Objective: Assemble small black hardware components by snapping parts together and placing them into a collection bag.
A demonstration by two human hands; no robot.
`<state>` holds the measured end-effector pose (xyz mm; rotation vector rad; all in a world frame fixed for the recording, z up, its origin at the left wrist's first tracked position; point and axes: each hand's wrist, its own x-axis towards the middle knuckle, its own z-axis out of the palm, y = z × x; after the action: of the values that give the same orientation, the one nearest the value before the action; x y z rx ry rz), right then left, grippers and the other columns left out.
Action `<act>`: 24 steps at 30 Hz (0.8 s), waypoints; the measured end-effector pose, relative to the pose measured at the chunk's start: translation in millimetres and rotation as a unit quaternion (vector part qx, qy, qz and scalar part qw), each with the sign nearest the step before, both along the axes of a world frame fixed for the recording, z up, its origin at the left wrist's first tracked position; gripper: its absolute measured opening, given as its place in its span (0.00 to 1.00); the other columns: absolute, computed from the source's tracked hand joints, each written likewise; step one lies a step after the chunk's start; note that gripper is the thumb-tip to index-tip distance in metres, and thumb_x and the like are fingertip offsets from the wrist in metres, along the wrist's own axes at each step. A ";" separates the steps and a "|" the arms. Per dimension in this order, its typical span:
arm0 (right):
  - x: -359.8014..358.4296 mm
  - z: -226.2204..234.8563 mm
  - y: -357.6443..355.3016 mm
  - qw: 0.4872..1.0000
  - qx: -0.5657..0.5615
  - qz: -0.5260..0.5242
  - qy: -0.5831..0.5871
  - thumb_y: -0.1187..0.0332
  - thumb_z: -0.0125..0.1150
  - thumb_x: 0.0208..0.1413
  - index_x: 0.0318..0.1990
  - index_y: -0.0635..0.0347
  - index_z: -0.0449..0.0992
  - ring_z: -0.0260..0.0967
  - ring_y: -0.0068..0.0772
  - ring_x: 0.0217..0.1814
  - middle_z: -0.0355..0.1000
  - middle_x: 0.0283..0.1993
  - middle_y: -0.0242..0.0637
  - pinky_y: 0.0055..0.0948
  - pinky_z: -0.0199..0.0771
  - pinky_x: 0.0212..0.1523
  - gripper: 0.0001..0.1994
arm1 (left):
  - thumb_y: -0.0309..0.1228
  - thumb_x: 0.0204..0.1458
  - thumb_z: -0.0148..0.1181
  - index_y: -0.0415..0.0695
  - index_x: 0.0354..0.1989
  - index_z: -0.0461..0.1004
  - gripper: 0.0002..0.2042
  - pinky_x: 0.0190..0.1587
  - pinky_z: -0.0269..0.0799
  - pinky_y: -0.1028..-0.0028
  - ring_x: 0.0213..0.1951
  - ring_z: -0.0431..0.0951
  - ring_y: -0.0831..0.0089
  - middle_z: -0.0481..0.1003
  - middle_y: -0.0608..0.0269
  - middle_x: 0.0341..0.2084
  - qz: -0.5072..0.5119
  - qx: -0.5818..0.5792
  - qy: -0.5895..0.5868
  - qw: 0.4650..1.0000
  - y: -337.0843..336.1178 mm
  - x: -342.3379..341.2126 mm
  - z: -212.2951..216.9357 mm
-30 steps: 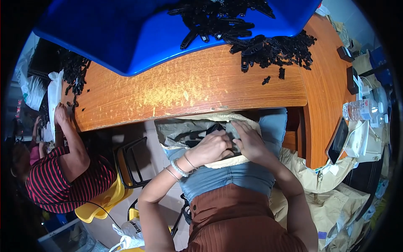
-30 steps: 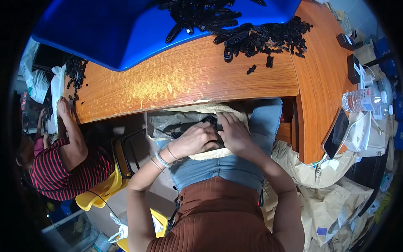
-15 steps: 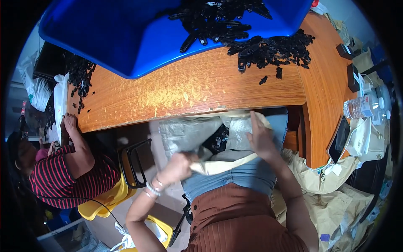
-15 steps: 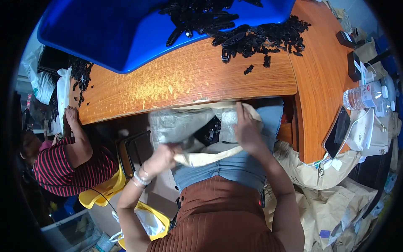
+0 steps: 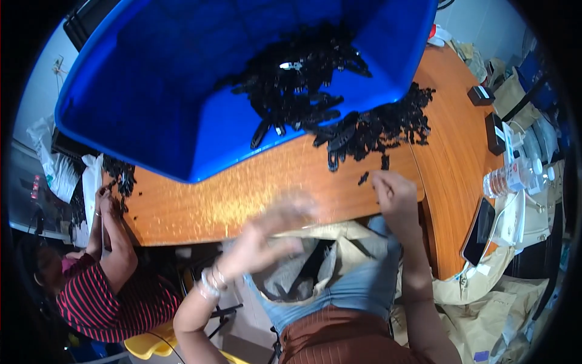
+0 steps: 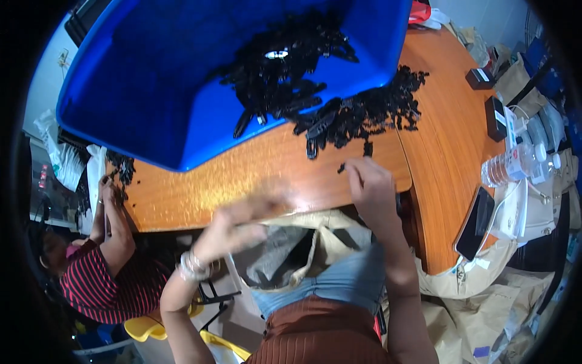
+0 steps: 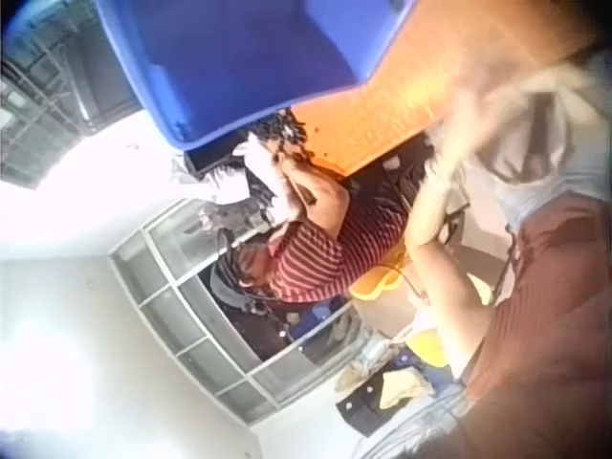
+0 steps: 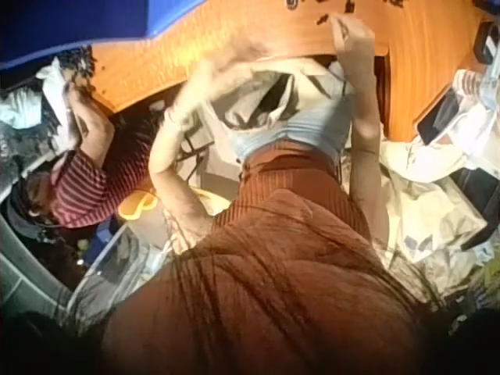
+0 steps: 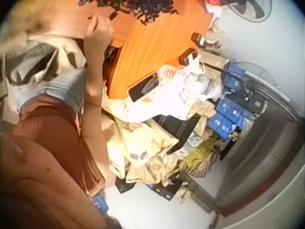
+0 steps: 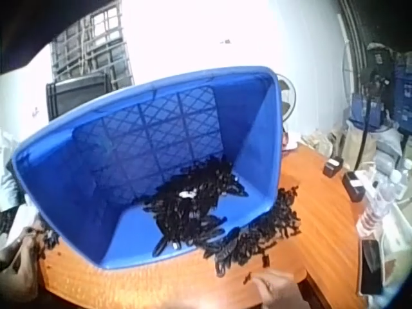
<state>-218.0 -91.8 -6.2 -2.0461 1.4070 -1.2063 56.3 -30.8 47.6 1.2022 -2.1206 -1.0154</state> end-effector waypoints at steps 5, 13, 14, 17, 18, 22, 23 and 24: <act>35.1 36.6 -155.9 0.993 -0.099 0.026 0.053 0.71 0.56 0.52 0.43 0.69 0.73 0.66 0.47 0.51 0.70 0.45 0.48 0.32 0.64 0.53 0.12 | 0.46 0.51 0.56 0.47 0.59 0.61 0.28 0.63 0.51 0.62 0.63 0.51 0.47 0.51 0.38 0.61 0.322 -0.156 -0.095 0.929 -161.8 82.5 -40.0; 36.0 -15.1 -348.4 0.995 -0.041 -0.086 0.041 0.59 0.51 0.57 0.62 0.65 0.54 0.49 0.52 0.66 0.53 0.62 0.56 0.40 0.52 0.63 0.29 | 0.52 0.51 0.53 0.44 0.60 0.59 0.32 0.63 0.49 0.61 0.62 0.53 0.50 0.51 0.40 0.61 0.437 -0.135 0.021 0.889 -305.8 137.6 -91.8; 44.7 -19.4 -362.9 0.994 -0.066 -0.091 0.016 0.58 0.51 0.57 0.61 0.65 0.54 0.51 0.55 0.64 0.54 0.61 0.56 0.42 0.54 0.61 0.29 | 0.53 0.49 0.55 0.40 0.57 0.63 0.33 0.61 0.51 0.61 0.60 0.56 0.51 0.57 0.42 0.58 0.477 -0.137 0.026 0.868 -320.4 140.5 -95.5; 62.7 -24.1 -406.4 0.987 -0.102 -0.122 -0.001 0.53 0.53 0.54 0.61 0.65 0.54 0.53 0.57 0.62 0.56 0.60 0.56 0.44 0.56 0.60 0.32 | 0.54 0.47 0.56 0.40 0.55 0.66 0.33 0.60 0.52 0.61 0.58 0.58 0.51 0.61 0.42 0.56 0.448 -0.148 -0.026 0.881 -353.2 135.7 -96.6; 65.0 -25.0 -421.0 0.988 -0.058 -0.141 -0.031 0.50 0.54 0.53 0.61 0.63 0.55 0.54 0.58 0.61 0.58 0.59 0.56 0.43 0.57 0.59 0.34 | 0.55 0.46 0.57 0.40 0.53 0.68 0.33 0.59 0.53 0.60 0.56 0.60 0.50 0.64 0.42 0.53 0.414 -0.198 -0.020 0.888 -364.0 127.0 -103.7; 71.6 -19.7 -444.6 0.990 0.057 -0.086 -0.094 0.45 0.60 0.48 0.61 0.53 0.59 0.64 0.48 0.54 0.67 0.52 0.52 0.36 0.63 0.54 0.35 | 0.55 0.46 0.56 0.47 0.54 0.69 0.31 0.58 0.55 0.59 0.54 0.61 0.48 0.65 0.42 0.51 0.397 -0.223 -0.076 0.887 -374.3 99.6 -100.5; 71.1 -20.8 -447.7 0.990 0.076 -0.033 -0.111 0.46 0.61 0.48 0.62 0.51 0.59 0.66 0.41 0.52 0.68 0.51 0.49 0.32 0.64 0.53 0.35 | 0.55 0.46 0.57 0.48 0.53 0.69 0.30 0.58 0.55 0.58 0.53 0.62 0.48 0.65 0.42 0.50 0.394 -0.225 -0.096 0.886 -376.5 93.7 -98.8; 72.0 -16.9 -445.7 0.988 0.083 -0.017 -0.130 0.48 0.64 0.46 0.61 0.50 0.61 0.68 0.34 0.46 0.71 0.46 0.43 0.28 0.65 0.49 0.35 | 0.54 0.46 0.57 0.50 0.53 0.70 0.29 0.57 0.56 0.58 0.52 0.62 0.48 0.65 0.43 0.49 0.389 -0.224 -0.113 0.887 -380.0 87.5 -95.9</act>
<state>-146.0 -537.5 -23.1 -1.6918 1.3700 -1.2725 143.8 -410.8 -48.4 1.7399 -1.6119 -0.0249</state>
